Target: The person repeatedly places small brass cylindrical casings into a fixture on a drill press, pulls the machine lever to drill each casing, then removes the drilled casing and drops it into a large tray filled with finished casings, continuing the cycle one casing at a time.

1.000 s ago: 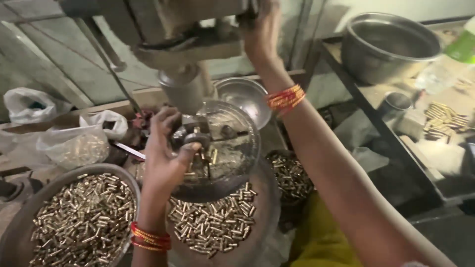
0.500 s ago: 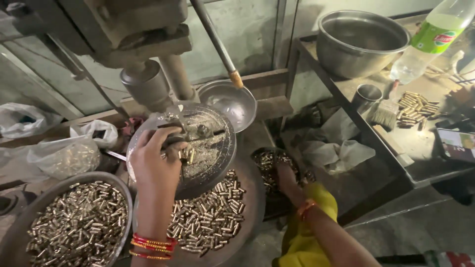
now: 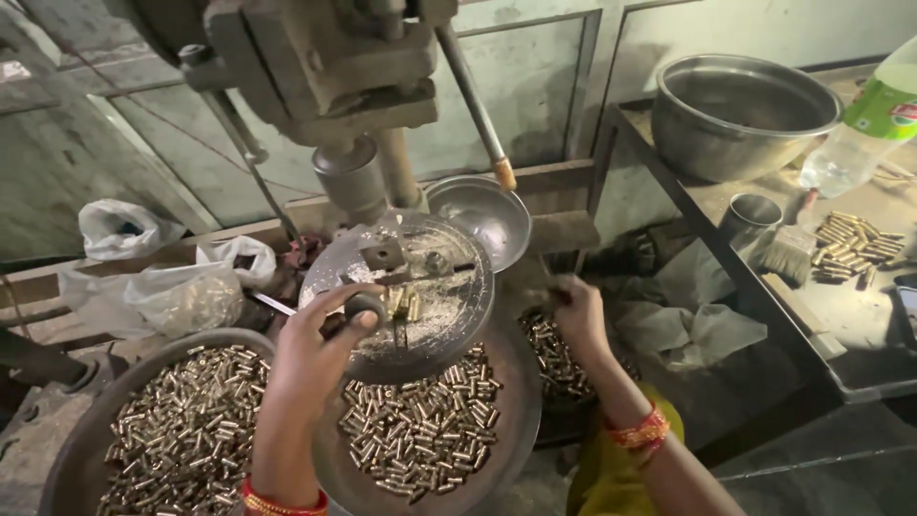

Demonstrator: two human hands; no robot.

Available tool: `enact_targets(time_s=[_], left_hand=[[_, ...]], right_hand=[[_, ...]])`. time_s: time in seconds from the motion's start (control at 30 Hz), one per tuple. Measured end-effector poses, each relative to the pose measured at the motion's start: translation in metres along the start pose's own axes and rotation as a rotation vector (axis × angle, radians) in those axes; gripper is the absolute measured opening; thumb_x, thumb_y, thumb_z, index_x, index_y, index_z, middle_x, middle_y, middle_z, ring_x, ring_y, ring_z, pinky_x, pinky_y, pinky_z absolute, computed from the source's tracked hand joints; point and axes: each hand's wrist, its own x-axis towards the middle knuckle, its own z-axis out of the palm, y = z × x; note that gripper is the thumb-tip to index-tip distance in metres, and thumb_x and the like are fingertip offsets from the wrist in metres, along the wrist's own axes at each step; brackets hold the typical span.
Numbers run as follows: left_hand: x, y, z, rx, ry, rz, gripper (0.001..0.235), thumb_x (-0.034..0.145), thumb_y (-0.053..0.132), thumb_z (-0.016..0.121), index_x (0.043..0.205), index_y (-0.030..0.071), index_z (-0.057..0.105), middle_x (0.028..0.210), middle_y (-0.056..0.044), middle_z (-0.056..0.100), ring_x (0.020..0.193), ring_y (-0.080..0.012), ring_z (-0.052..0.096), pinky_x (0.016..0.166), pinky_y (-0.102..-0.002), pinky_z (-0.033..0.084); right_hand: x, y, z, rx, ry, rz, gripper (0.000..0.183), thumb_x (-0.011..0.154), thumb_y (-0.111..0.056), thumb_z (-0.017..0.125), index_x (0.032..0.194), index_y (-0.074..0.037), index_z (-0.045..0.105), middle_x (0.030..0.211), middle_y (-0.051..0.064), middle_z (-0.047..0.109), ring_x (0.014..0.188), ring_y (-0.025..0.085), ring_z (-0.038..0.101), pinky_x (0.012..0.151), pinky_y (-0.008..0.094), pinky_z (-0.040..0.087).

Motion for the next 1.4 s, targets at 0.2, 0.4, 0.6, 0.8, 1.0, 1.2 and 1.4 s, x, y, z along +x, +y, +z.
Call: enact_targets(time_s=[0.2, 0.4, 0.6, 0.8, 1.0, 1.2, 1.4], left_hand=[[-0.012, 0.01, 0.02, -0.52, -0.041, -0.273, 0.035, 0.089, 0.01, 0.073, 0.123, 0.011, 0.077, 0.087, -0.002, 0.066, 0.077, -0.0138, 0.058, 0.065, -0.028, 0.045], [-0.017, -0.006, 0.043, -1.051, -0.147, -0.217, 0.028, 0.095, 0.004, 0.064, 0.122, -0.001, 0.07, 0.096, -0.003, 0.069, 0.085, -0.0132, 0.062, 0.075, -0.028, 0.055], [-0.02, -0.02, 0.044, -1.083, -0.192, -0.137, 0.029, 0.098, 0.004, 0.066, 0.125, -0.004, 0.072, 0.093, -0.005, 0.067, 0.081, -0.014, 0.061, 0.071, -0.027, 0.051], [-0.018, -0.013, 0.046, -1.059, -0.142, -0.102, 0.029, 0.09, 0.001, 0.07, 0.118, -0.001, 0.073, 0.098, -0.005, 0.073, 0.084, -0.013, 0.066, 0.078, -0.028, 0.056], [0.003, 0.017, 0.033, -0.257, 0.31, -0.304, 0.037, 0.079, 0.003, 0.08, 0.11, 0.022, 0.078, 0.098, 0.001, 0.079, 0.076, -0.0117, 0.069, 0.063, -0.034, 0.054], [0.01, 0.014, 0.045, 0.173, 0.528, 0.275, 0.036, 0.078, -0.012, 0.07, 0.108, 0.008, 0.077, 0.098, -0.008, 0.073, 0.092, -0.0227, 0.07, 0.078, -0.038, 0.057], [0.025, 0.02, 0.027, 0.118, 0.45, 0.111, 0.05, 0.074, -0.008, 0.07, 0.12, 0.011, 0.064, 0.133, -0.02, 0.057, 0.124, -0.0315, 0.055, 0.093, -0.04, 0.052]], right_hand=[[-0.027, -0.158, -0.007, 0.729, -0.237, -0.063, 0.015, 0.091, 0.004, 0.07, 0.104, 0.001, 0.077, 0.095, 0.004, 0.077, 0.087, 0.01, 0.069, 0.081, 0.027, 0.056], [-0.036, -0.182, 0.019, 0.837, -0.331, -0.043, 0.015, 0.089, 0.004, 0.072, 0.103, 0.003, 0.077, 0.095, 0.004, 0.077, 0.087, 0.01, 0.069, 0.083, 0.028, 0.058], [-0.035, -0.186, 0.02, 0.829, -0.358, -0.034, 0.013, 0.092, 0.001, 0.073, 0.103, 0.003, 0.079, 0.092, 0.004, 0.076, 0.084, 0.01, 0.066, 0.078, 0.027, 0.056], [-0.035, -0.203, 0.014, 0.757, -0.453, -0.073, 0.012, 0.093, -0.001, 0.072, 0.103, 0.002, 0.078, 0.096, 0.004, 0.078, 0.091, 0.011, 0.07, 0.088, 0.028, 0.056], [-0.041, -0.214, 0.005, 0.539, -0.356, -0.186, 0.038, 0.086, 0.0, 0.07, 0.123, -0.009, 0.071, 0.12, 0.001, 0.074, 0.106, 0.008, 0.068, 0.093, 0.028, 0.055], [-0.046, -0.219, -0.01, 0.337, -0.222, -0.221, 0.029, 0.091, 0.004, 0.069, 0.115, -0.009, 0.077, 0.111, 0.005, 0.08, 0.079, 0.01, 0.064, 0.068, 0.025, 0.047], [0.0, -0.248, -0.034, 0.014, 0.332, -0.707, 0.021, 0.096, 0.004, 0.073, 0.116, -0.002, 0.068, 0.095, 0.008, 0.06, 0.085, 0.017, 0.054, 0.068, 0.029, 0.04]])
